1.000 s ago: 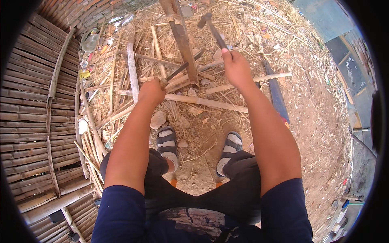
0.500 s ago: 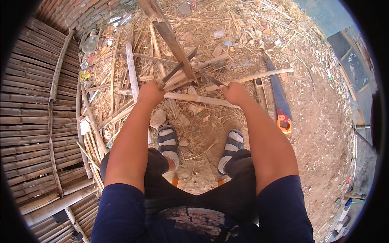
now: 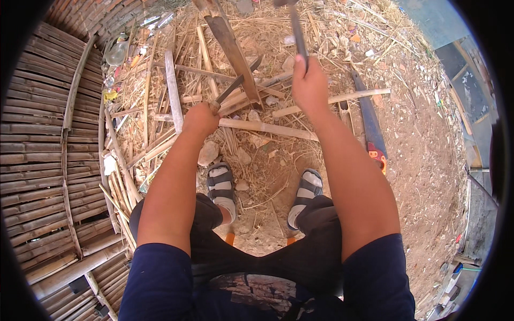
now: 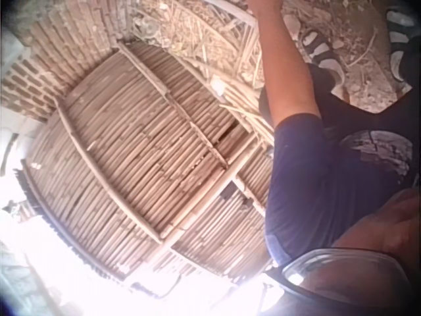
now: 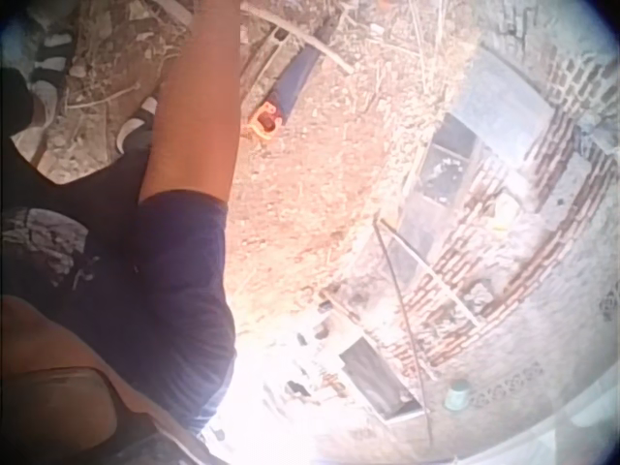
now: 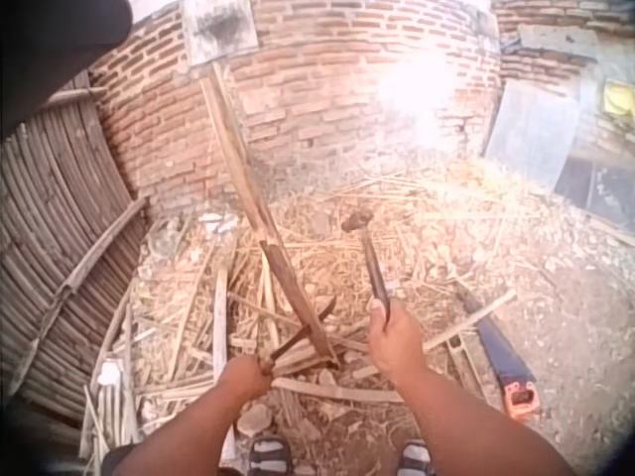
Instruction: The person splits a piece of wood by holding a machete against it and striking the blade with a hammer.
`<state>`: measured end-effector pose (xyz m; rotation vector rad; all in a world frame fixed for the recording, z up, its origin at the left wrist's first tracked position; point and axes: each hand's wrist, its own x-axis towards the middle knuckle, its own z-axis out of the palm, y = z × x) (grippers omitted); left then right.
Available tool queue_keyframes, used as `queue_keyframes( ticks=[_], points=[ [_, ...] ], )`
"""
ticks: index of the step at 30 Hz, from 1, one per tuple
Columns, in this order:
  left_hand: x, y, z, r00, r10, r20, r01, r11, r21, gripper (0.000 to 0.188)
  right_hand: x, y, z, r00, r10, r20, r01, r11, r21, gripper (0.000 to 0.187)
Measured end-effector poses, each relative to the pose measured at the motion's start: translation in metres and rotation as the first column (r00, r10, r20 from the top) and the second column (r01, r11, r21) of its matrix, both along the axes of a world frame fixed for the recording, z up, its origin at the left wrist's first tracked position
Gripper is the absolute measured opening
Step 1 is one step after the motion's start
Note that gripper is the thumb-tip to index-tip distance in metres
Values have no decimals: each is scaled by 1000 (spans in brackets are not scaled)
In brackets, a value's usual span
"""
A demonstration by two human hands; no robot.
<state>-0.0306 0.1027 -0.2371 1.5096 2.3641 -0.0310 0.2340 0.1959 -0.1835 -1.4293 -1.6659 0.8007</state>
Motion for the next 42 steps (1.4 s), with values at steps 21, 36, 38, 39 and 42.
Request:
queue_keyframes(
  ticks=[21,36,38,39,42],
  points=[
    [10,0,-1,1000,-12,9,12,999,-34,42,4,-9,-46,955,149,255,-117,984,-136,47],
    [9,-3,-10,1000,18,15,-17,998,-67,39,-19,5,34,993,-11,-122,22,996,91,46],
    [7,-4,-12,1000,19,13,-18,998,-61,38,-19,-3,10,995,-29,-91,38,994,100,43],
    [7,-3,-12,1000,16,10,-16,998,-58,38,-14,-8,-19,999,-25,-28,27,997,75,42],
    [6,-4,-10,999,-26,-46,21,994,-105,38,1,-25,-73,914,204,351,-134,968,-212,45]
  ],
)
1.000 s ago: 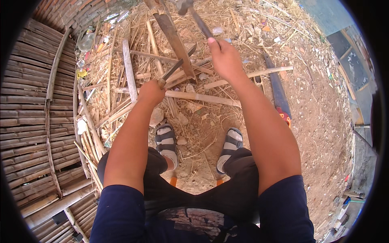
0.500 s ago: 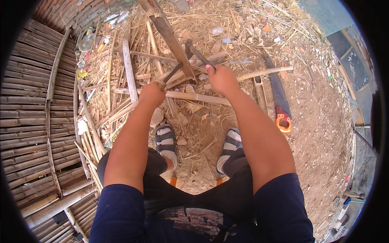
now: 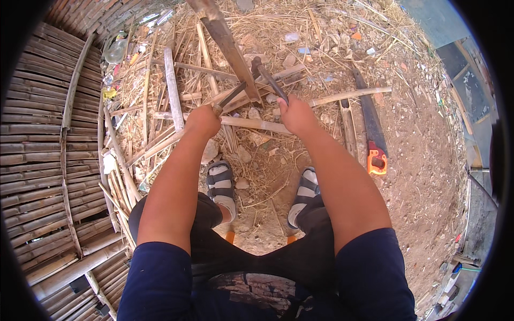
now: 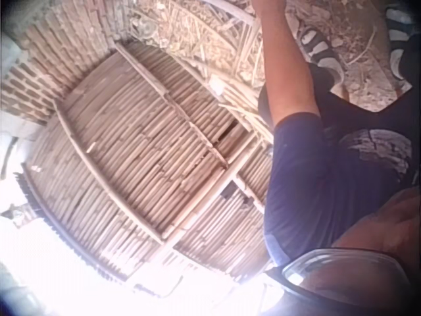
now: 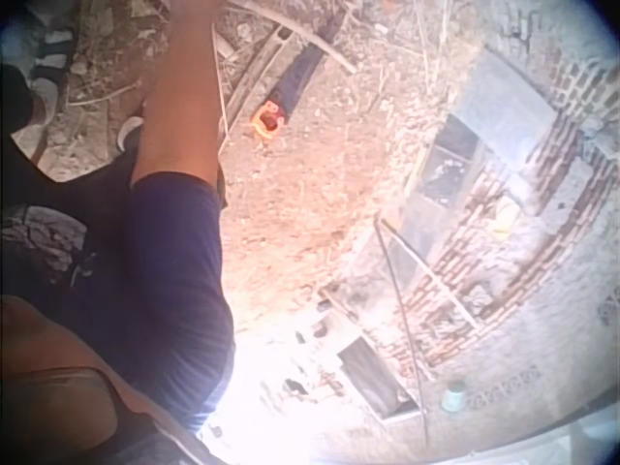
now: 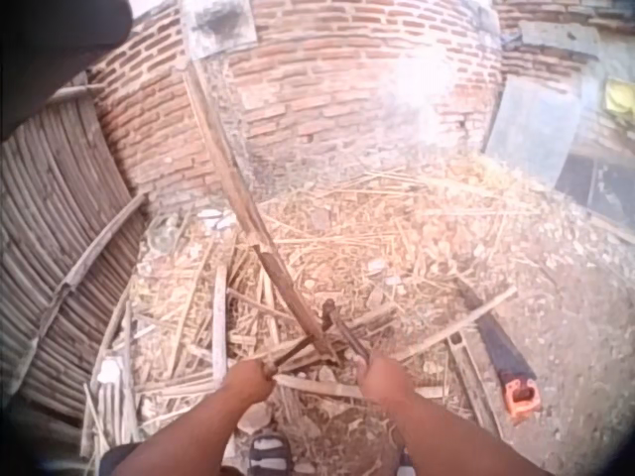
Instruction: The person splits a piece of wood by holding a machete against it and striking the blade with a hammer.
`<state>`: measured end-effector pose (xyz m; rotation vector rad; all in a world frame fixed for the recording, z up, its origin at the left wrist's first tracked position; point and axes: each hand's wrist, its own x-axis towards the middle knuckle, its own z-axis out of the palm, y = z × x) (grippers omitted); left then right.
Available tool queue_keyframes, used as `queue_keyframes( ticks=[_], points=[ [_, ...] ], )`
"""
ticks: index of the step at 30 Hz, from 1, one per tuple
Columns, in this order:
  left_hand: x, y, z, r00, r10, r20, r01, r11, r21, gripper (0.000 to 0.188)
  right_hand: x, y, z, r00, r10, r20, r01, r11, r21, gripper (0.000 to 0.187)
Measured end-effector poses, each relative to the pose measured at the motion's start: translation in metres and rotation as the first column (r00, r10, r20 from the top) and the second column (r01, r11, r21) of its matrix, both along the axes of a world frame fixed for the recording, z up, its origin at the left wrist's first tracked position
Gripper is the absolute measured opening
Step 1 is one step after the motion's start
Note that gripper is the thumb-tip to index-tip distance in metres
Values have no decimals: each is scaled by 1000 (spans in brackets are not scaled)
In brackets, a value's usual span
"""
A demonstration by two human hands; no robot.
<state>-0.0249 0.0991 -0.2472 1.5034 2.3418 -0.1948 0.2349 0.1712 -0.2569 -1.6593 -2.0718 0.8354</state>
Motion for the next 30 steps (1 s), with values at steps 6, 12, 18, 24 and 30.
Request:
queue_keyframes(
  ticks=[6,12,18,24,30],
  points=[
    [4,-2,-4,999,26,44,-27,1000,11,38,-7,28,14,1000,-4,-10,4,1000,27,52],
    [2,-2,-8,996,45,78,-46,999,10,38,-17,38,96,911,-116,-395,210,957,201,51],
    [7,-1,-4,997,34,65,-34,999,0,42,3,15,13,996,3,-94,3,998,62,47],
    [9,-1,-12,999,19,43,-21,999,45,43,2,19,-4,998,50,27,-49,998,-38,51],
    [13,2,-7,998,32,54,-31,999,-20,40,-7,39,77,919,-166,-358,223,967,124,51]
  ],
)
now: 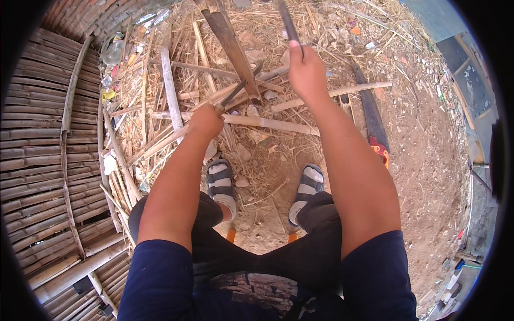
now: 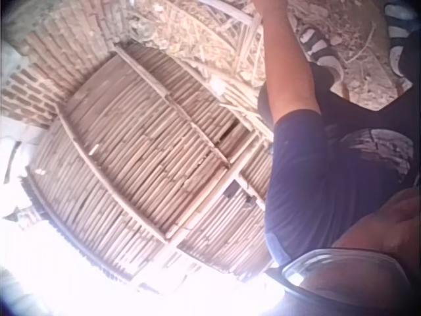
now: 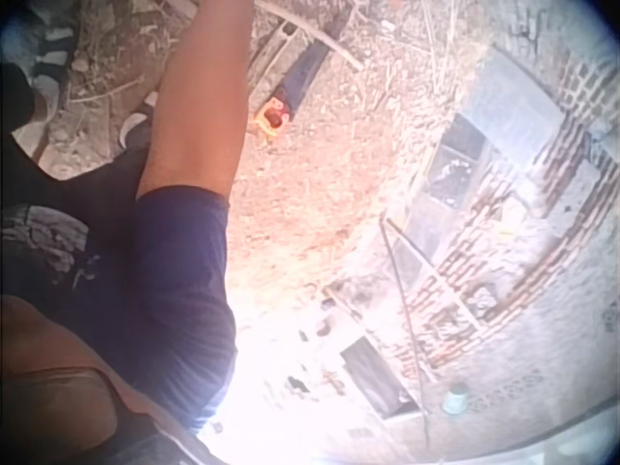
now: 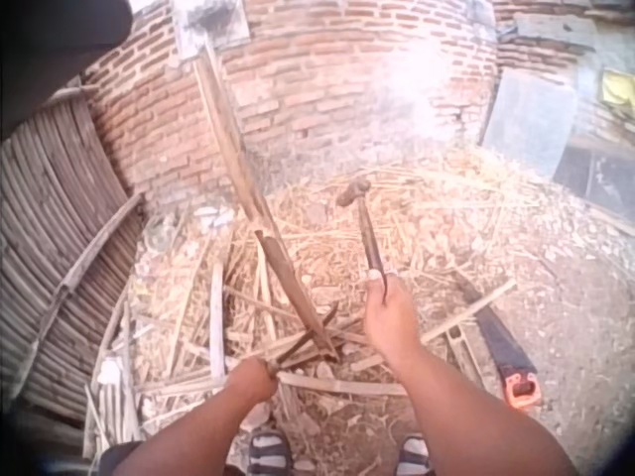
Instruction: The person splits a piece of wood by holding a machete against it and striking the blade with a hammer.
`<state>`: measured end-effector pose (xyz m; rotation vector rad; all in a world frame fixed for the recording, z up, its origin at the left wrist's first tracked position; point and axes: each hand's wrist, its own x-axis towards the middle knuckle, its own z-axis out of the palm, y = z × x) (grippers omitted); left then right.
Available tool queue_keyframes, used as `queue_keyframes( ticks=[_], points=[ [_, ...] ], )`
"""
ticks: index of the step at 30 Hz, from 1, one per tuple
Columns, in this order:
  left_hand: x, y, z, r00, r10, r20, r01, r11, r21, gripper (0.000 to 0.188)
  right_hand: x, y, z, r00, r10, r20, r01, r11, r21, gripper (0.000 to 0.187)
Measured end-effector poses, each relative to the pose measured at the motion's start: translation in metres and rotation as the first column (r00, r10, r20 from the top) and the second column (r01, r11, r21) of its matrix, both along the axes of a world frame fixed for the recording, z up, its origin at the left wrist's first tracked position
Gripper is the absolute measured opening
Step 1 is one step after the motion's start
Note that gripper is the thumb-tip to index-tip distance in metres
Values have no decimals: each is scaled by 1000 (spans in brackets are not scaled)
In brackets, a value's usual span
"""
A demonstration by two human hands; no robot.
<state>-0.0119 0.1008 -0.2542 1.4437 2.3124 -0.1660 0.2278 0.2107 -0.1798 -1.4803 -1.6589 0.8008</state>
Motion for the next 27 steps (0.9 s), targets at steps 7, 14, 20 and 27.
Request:
queue_keyframes(
  ticks=[7,14,20,27],
  points=[
    [1,0,-1,1000,0,-26,0,1000,2,39,23,-26,-96,937,202,285,-162,974,-158,49],
    [1,2,-1,998,-52,-42,51,998,-29,39,18,-5,-67,891,285,354,-179,936,-303,54],
    [4,4,-2,998,-57,-26,56,998,-18,37,-4,1,-12,997,-9,-76,12,999,45,52],
    [8,13,3,992,-112,-58,109,993,-49,31,13,-19,-125,898,289,331,-199,939,-281,55]
  ],
)
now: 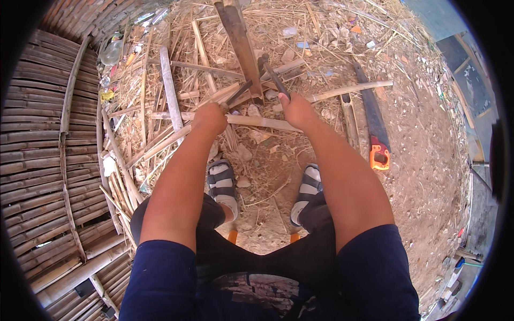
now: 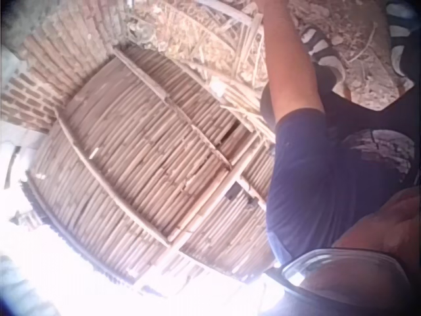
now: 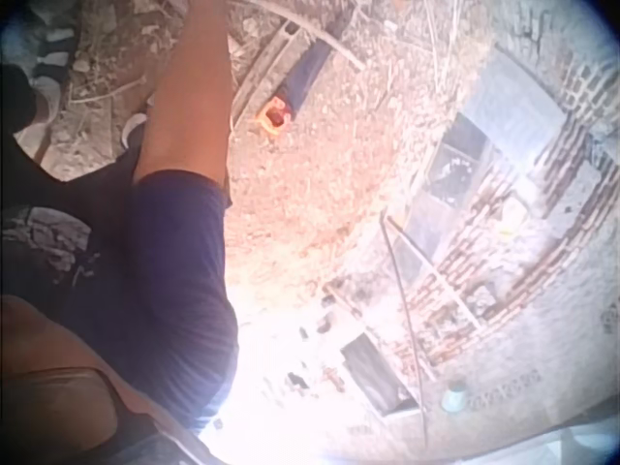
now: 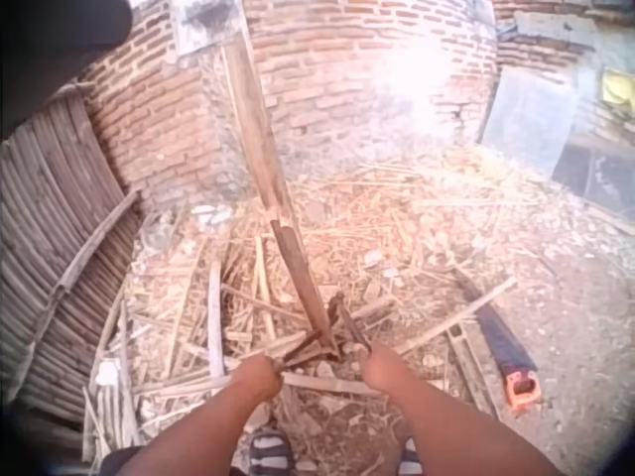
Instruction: The person splits a piece of wood by holding a machete against it and striking the blade with a hammer.
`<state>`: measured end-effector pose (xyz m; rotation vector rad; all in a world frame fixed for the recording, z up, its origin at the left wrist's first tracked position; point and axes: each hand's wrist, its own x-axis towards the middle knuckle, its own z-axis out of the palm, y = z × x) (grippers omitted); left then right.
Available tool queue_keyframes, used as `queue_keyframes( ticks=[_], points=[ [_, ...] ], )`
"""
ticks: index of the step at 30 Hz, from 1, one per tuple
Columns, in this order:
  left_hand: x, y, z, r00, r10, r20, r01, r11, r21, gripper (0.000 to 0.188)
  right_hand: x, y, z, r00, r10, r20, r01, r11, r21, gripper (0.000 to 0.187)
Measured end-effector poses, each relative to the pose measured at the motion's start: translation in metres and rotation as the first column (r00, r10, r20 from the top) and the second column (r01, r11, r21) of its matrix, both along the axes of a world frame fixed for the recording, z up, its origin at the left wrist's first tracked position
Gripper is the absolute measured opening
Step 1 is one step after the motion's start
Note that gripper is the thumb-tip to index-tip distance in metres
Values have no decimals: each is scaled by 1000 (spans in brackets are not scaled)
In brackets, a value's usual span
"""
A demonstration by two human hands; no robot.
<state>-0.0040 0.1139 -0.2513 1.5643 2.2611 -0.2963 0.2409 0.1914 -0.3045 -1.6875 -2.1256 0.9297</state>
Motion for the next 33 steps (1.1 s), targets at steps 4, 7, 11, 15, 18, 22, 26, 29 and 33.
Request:
queue_keyframes(
  ticks=[4,7,11,15,18,22,26,29,33],
  points=[
    [-5,2,-4,998,60,33,-60,998,1,30,-8,24,34,997,-63,-51,60,997,-50,58],
    [-8,-1,-7,999,35,28,-36,999,33,30,-14,29,87,963,-159,-217,174,983,53,57],
    [-9,0,-13,1000,6,10,-6,1000,28,31,-23,24,117,865,-237,-442,353,914,200,52],
    [-3,1,-11,998,55,21,-56,998,20,31,-6,-1,43,980,-167,-112,183,971,156,45],
    [-4,0,-12,996,84,17,-83,996,-32,31,-7,-20,10,994,16,105,-13,999,-36,47],
    [-2,0,-14,998,68,18,-67,997,-23,31,-14,0,12,995,-23,96,29,998,-62,51],
    [-2,-2,-8,999,40,20,-40,999,-24,32,-12,15,57,958,-216,-191,232,970,67,53],
    [-6,-2,-10,997,61,36,-60,998,-18,33,-9,23,77,913,-262,-312,332,923,195,53],
    [-9,-1,-18,995,99,27,-99,995,-11,34,1,3,45,934,-207,-292,280,931,236,52]
  ],
)
